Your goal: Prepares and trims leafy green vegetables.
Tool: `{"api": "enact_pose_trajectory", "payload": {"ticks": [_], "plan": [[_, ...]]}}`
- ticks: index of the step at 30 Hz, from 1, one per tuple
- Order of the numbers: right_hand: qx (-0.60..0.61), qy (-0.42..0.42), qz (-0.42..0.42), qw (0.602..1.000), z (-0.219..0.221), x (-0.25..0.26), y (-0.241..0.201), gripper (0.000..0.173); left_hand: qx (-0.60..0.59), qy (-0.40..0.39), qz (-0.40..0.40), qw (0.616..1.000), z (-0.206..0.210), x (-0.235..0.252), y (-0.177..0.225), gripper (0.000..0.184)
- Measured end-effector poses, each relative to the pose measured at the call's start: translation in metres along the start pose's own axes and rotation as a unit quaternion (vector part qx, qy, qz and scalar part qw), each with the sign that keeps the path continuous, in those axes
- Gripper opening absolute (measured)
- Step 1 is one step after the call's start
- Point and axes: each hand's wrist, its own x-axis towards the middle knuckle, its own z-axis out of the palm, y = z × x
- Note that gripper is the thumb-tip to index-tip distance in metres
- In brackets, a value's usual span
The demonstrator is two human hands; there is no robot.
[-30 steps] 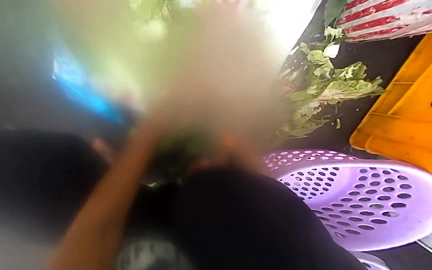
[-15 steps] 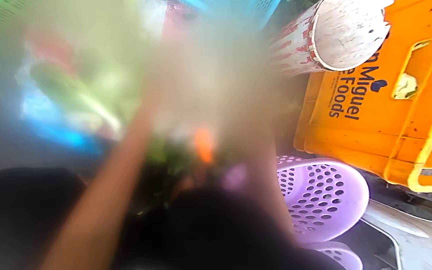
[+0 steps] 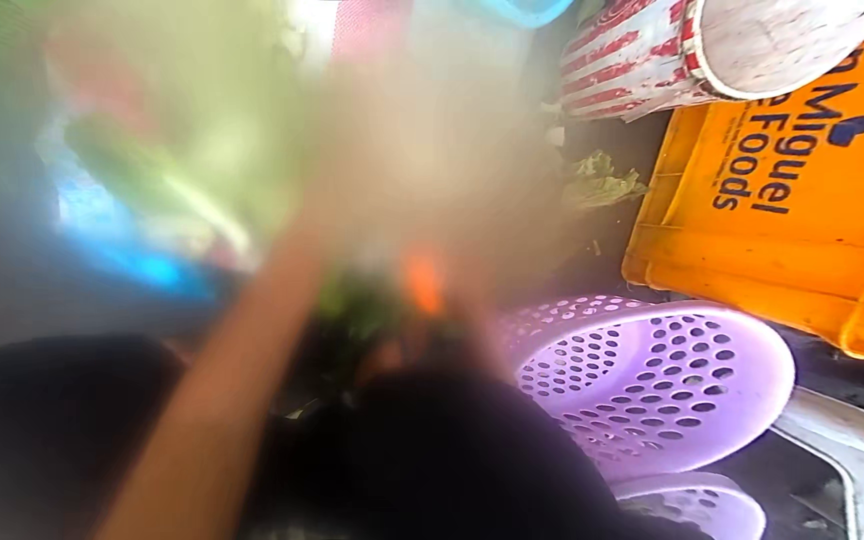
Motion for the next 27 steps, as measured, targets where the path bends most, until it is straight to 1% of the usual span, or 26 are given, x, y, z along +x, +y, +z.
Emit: {"api": "enact_pose_trajectory", "payload": {"ticks": [1, 2, 3, 4, 6, 8, 9, 11, 12, 14, 16, 19, 24, 25, 27], "plan": [[-0.005, -0.008, -0.011, 1.0, 0.029, -0.014, 0.028, 0.05, -0.076, 0.042, -0.043, 0.995, 0.003, -0.003, 0.002, 0.044], [-0.01, -0.052, -0.007, 0.999, 0.044, -0.024, 0.042, 0.058, -0.13, 0.062, -0.084, 0.986, 0.004, -0.006, 0.003, 0.051], [-0.023, -0.062, -0.014, 0.998, 0.054, -0.033, 0.048, 0.063, -0.156, 0.085, -0.111, 0.978, 0.004, -0.003, -0.003, 0.055], [-0.039, -0.062, -0.024, 0.997, 0.06, -0.037, 0.046, 0.064, -0.163, 0.117, -0.118, 0.973, 0.007, 0.001, -0.009, 0.052], [-0.075, -0.081, -0.034, 0.993, 0.063, -0.04, 0.035, 0.061, -0.157, 0.167, -0.093, 0.969, 0.019, 0.004, -0.016, 0.045], [-0.072, -0.085, -0.035, 0.993, 0.056, -0.041, 0.032, 0.06, -0.146, 0.197, -0.061, 0.968, 0.034, -0.003, -0.014, 0.046], [-0.044, -0.082, -0.02, 0.995, 0.048, -0.04, 0.032, 0.056, -0.138, 0.196, -0.046, 0.97, 0.041, -0.006, -0.009, 0.047], [0.029, -0.075, 0.05, 0.996, 0.029, -0.036, 0.031, 0.044, -0.119, 0.193, -0.017, 0.974, 0.049, -0.005, -0.006, 0.044], [0.059, -0.072, 0.086, 0.992, 0.021, -0.037, 0.031, 0.044, -0.113, 0.188, -0.006, 0.976, 0.049, -0.001, -0.01, 0.04], [0.09, -0.051, 0.115, 0.988, 0.011, -0.035, 0.03, 0.048, -0.091, 0.17, 0.013, 0.981, 0.051, 0.013, -0.024, 0.038], [0.081, -0.047, 0.094, 0.991, 0.01, -0.029, 0.026, 0.043, -0.073, 0.169, 0.02, 0.983, 0.055, 0.028, -0.037, 0.035], [0.028, -0.072, 0.041, 0.996, 0.026, -0.023, 0.02, 0.039, -0.052, 0.184, 0.026, 0.981, 0.062, 0.036, -0.049, 0.035], [-0.05, -0.166, 0.061, 0.983, 0.055, -0.011, 0.009, 0.03, -0.034, 0.183, 0.044, 0.981, 0.058, 0.039, -0.056, 0.035], [-0.06, -0.178, 0.066, 0.98, 0.056, -0.01, 0.005, 0.028, -0.031, 0.18, 0.049, 0.982, 0.059, 0.036, -0.055, 0.035], [-0.07, -0.176, 0.063, 0.98, 0.057, -0.01, 0.002, 0.026, -0.02, 0.18, 0.062, 0.981, 0.063, 0.026, -0.052, 0.034]]}}
